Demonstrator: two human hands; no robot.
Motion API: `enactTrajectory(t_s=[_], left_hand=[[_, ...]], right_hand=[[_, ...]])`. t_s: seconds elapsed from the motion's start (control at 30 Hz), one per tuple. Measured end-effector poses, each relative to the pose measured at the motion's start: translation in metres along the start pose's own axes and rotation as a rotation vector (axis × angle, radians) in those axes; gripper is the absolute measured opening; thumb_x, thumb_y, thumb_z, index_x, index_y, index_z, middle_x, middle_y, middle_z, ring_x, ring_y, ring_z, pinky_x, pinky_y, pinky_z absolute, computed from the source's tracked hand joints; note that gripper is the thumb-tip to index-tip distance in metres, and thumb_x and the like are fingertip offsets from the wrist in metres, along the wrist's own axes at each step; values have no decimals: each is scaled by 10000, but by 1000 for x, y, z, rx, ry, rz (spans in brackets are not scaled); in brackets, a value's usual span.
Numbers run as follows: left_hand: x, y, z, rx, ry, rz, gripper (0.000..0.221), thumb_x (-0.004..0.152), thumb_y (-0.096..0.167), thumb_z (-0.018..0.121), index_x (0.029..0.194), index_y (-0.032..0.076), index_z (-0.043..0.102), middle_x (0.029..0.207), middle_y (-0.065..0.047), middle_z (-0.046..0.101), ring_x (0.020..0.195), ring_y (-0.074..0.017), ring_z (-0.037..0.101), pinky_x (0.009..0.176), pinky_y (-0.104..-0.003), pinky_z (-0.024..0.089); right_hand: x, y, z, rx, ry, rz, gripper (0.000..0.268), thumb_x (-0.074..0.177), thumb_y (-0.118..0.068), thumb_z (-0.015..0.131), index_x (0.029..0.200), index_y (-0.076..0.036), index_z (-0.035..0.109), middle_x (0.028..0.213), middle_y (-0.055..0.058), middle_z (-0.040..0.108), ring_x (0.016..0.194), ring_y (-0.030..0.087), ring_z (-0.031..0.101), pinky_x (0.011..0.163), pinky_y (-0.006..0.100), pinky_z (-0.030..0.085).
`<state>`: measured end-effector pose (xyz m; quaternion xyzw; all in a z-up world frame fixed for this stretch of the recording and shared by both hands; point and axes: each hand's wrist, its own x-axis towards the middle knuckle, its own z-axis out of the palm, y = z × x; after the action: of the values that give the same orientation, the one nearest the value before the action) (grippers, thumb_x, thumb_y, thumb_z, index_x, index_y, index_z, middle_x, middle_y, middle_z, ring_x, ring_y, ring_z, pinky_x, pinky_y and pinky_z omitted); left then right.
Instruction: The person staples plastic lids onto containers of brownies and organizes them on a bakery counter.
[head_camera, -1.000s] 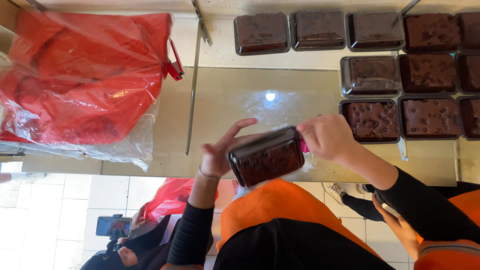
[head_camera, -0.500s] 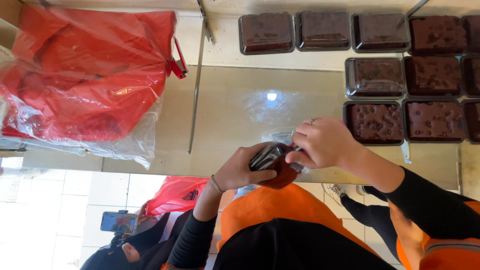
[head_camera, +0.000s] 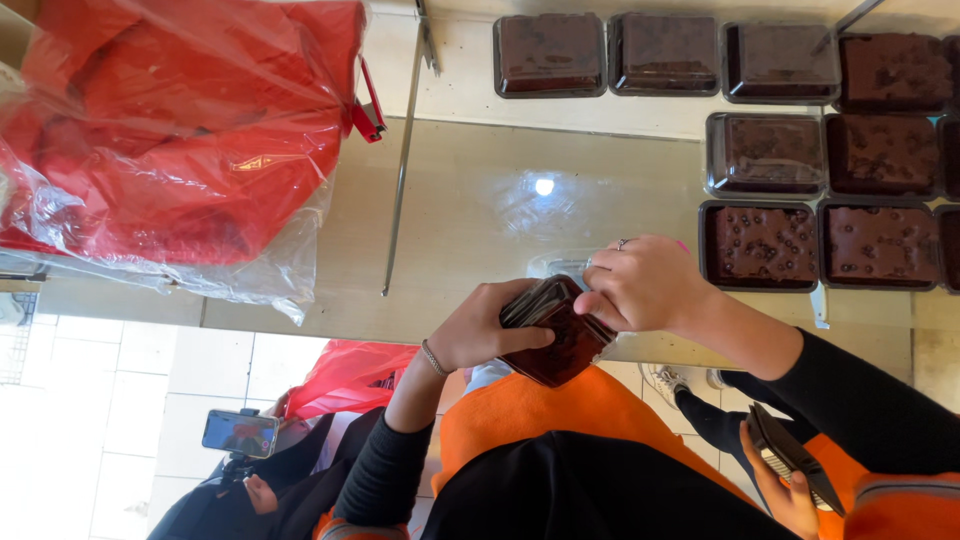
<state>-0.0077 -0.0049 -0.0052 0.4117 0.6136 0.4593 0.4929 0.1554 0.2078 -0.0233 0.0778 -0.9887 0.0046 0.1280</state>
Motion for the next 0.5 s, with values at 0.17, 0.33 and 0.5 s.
enactTrajectory(t_s=[0.17, 0.33, 0.5], left_hand=[[-1, -3, -3, -88, -62, -15, 529, 724, 336, 794, 1155, 41, 711, 849, -135, 707, 784, -230, 647, 646, -343, 509], [1, -27, -4, -139, -88, -42, 494, 717, 320, 805, 1128, 57, 724, 833, -112, 704, 780, -196, 641, 632, -318, 508], [-6, -28, -17, -246, -127, -44, 427, 743, 294, 818, 1104, 86, 725, 895, -73, 695, 826, -172, 607, 703, -340, 517]], right_hand=[[3, -7, 5, 35, 1, -2, 558, 1018, -493, 321, 581, -207, 518, 554, -32, 473, 517, 204, 587, 501, 337, 490], [7, -14, 0, 78, -39, 30, 566, 1019, -444, 337, 543, -179, 488, 545, 3, 467, 508, 244, 579, 478, 360, 482], [2, 8, 19, 427, -222, 285, 737, 924, -739, 129, 765, -237, 644, 647, -16, 581, 657, 267, 656, 589, 376, 525]])
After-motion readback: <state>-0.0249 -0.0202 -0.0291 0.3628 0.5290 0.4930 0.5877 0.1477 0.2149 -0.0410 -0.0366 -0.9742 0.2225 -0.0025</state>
